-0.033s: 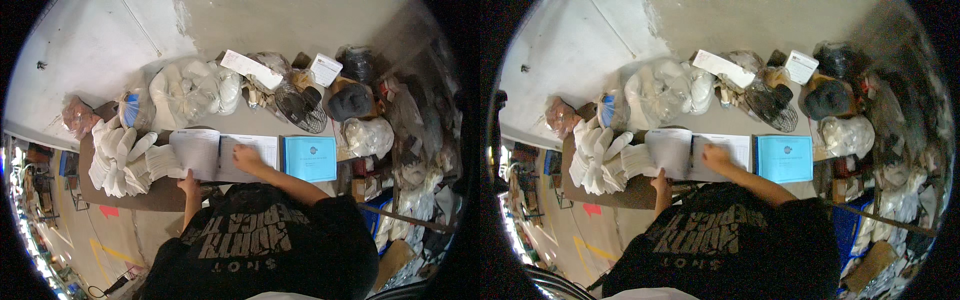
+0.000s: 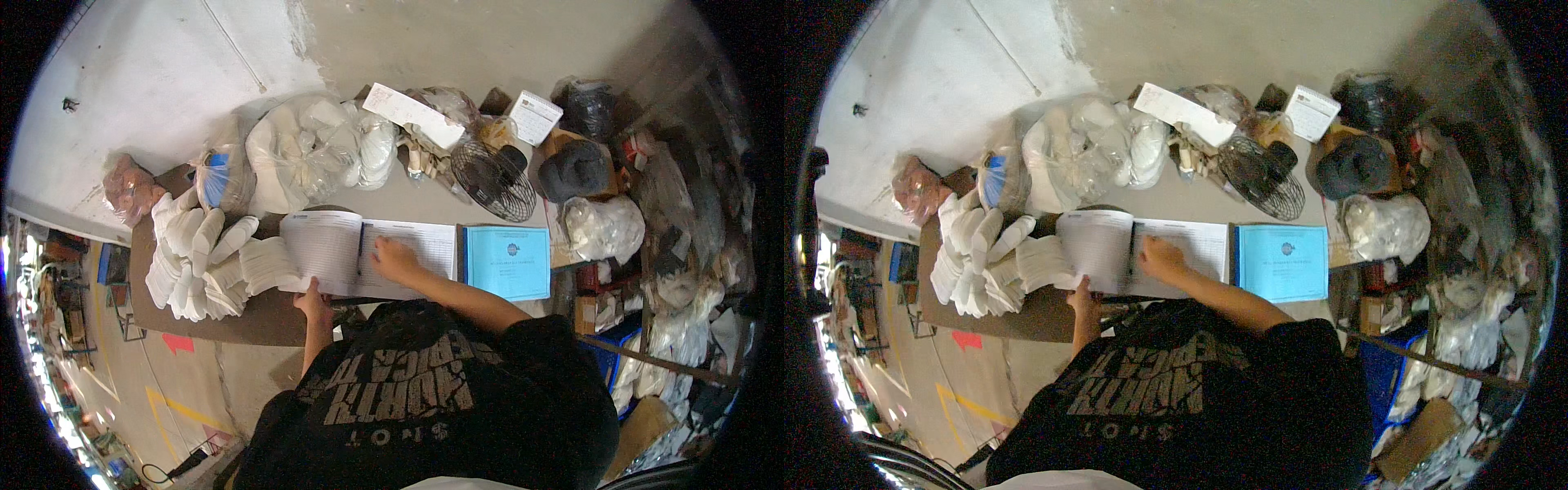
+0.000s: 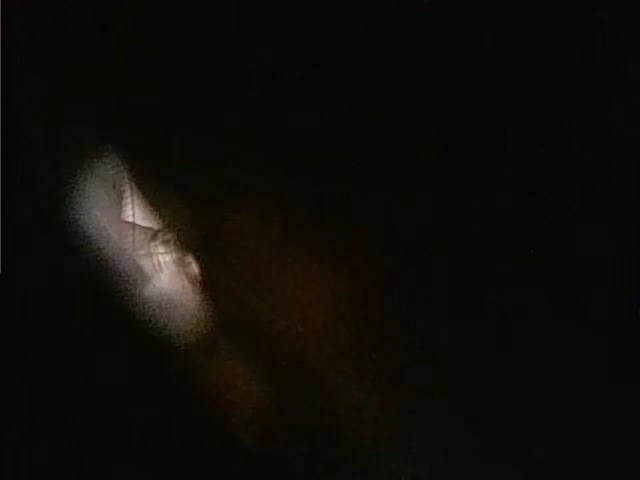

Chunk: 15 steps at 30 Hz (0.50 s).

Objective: The person gathers white foam-like items from a table and places them into a clear plastic bag. They then move to a box of bags, retrieve a new bag, and return to continue packing the items.

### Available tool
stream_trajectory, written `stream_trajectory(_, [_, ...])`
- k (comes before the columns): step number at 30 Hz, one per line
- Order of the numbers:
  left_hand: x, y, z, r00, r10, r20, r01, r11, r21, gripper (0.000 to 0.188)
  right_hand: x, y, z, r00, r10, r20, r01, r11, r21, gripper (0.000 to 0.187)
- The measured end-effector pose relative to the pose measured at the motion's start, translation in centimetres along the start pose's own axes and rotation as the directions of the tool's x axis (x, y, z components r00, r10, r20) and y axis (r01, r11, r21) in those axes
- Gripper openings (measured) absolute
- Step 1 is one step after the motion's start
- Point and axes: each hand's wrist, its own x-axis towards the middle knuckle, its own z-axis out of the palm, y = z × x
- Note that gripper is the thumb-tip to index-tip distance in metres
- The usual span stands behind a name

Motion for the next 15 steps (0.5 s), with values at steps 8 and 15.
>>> stream_trajectory(8, [-7.2,-1.2,2.0,0.830,-0.210,0.516,0.304,0.947,-0.104,0.057,4.1,1.0,2.1,0.991,0.120,0.051,-0.116,0.990,-0.081,0.053])
stream_trajectory(15, [-13.6,-0.2,4.6,0.870,0.104,0.482,-0.305,0.882,0.360,0.054,5.9,2.5,-1.0,0.983,0.157,0.099,-0.149,0.985,-0.086,0.059])
